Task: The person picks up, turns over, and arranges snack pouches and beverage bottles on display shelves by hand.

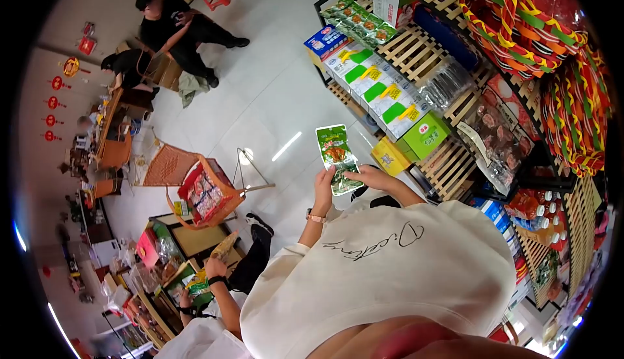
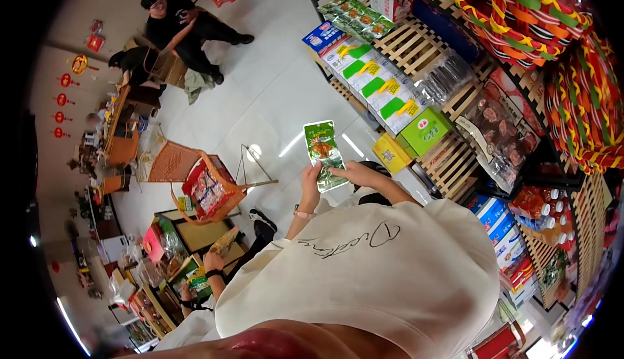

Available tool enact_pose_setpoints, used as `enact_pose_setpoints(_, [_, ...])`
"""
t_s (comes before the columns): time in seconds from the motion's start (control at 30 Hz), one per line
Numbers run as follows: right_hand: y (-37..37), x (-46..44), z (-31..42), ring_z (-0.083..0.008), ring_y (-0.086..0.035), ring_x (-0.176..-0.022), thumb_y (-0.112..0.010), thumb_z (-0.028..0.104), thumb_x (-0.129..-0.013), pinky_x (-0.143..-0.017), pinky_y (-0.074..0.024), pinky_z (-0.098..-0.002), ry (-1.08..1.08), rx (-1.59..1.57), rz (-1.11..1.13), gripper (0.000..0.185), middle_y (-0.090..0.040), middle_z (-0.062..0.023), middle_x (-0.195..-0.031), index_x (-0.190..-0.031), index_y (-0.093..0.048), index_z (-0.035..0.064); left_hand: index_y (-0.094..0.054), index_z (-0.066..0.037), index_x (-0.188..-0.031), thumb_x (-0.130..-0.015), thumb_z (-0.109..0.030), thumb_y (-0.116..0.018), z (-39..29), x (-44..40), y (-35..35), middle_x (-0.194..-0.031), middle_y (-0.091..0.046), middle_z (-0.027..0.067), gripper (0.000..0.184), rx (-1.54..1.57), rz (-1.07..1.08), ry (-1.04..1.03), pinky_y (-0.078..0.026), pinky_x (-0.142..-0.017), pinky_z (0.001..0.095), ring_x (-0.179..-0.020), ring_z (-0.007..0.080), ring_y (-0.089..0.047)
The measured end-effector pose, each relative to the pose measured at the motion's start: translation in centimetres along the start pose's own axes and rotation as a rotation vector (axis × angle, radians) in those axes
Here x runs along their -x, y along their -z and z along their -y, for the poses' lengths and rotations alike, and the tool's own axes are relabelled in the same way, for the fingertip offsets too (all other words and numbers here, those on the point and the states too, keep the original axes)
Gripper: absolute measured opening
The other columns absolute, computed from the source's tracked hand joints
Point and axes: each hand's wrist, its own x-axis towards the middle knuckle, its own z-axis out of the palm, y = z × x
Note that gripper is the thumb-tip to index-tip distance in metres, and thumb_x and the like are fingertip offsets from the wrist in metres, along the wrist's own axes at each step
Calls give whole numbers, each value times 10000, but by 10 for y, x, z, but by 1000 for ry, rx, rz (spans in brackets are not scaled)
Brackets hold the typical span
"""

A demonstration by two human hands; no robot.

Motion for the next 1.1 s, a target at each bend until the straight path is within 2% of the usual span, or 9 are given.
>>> enact_pose_setpoints(0.13, [28,-32,-3,-68,-496,-754,-526,349,-832,-668,-388,-223,5,57,-49,354,-587,-16,-826,-918,-602,14,-557,6,-885,-860,-243,-480,-19,-38,-15,-807,-581,23,262,-32,-5,47,-419,-640,217,-699,69,-527])
enact_pose_setpoints(0.27, [52,-83,1,-56,-506,-743,-516,334,-846,-659,-404,-207,85,-217,-88,335,-582,6,-838,-957,-591,26,-554,-13,-930,-855,-217,-479,-50,-95,-12,-843,-576,13,230,-213,111,25,-395,-674,200,-753,66,-507])
enact_pose_setpoints(0.4, [95,-161,8,-58,-437,-601,-461,418,-850,-541,-366,-207,104,-19,-221,402,-501,23,-659,-868,-569,32,-543,-41,-963,-850,-218,-488,-70,-173,-8,-774,-525,-32,218,-174,149,33,-349,-581,185,-666,40,-434])
enact_pose_setpoints(0.53, [149,-198,70,-64,-424,-582,-454,391,-850,-493,-354,-212,115,-238,23,331,-471,19,-682,-903,-514,69,-548,-59,-974,-849,-225,-501,-124,-257,-26,-694,-478,-52,213,-363,245,180,-316,-528,183,-601,35,-387])
enact_pose_setpoints(0.67, [197,-224,79,-65,-433,-537,-456,345,-862,-468,-355,-209,61,-13,-235,288,-471,19,-620,-840,-527,68,-564,-61,-953,-847,-208,-521,-143,-343,-49,-652,-477,-51,187,-705,464,120,-323,-524,199,-583,43,-377])
enact_pose_setpoints(0.73, [222,-237,67,-66,-420,-480,-470,341,-859,-437,-347,-206,136,-107,-326,295,-461,19,-560,-790,-535,62,-565,-44,-944,-842,-195,-529,-134,-385,-63,-665,-501,-36,186,-755,615,45,-337,-536,209,-599,50,-395])
enact_pose_setpoints(0.87, [259,-232,54,-74,-422,-435,-467,328,-870,-404,-332,-222,87,-221,-588,321,-449,12,-526,-689,-469,62,-560,-45,-954,-843,-234,-524,-110,-444,-108,-692,-519,-34,223,-781,782,221,-364,-580,199,-629,54,-435])
enact_pose_setpoints(1.0, [303,-228,48,-97,-418,-426,-475,371,-855,-406,-341,-256,37,-55,-873,356,-448,-5,-520,-704,-463,48,-555,-59,-916,-837,-229,-521,-85,-489,-156,-750,-533,-15,191,-861,939,166,-357,-542,211,-646,65,-451])
enact_pose_setpoints(1.1, [339,-232,40,-138,-445,-449,-452,343,-858,-413,-358,-274,-46,47,-1026,341,-483,-53,-578,-759,-455,17,-547,-60,-898,-794,-151,-531,-75,-508,-184,-729,-555,16,139,-765,835,383,-370,-493,221,-603,83,-513])
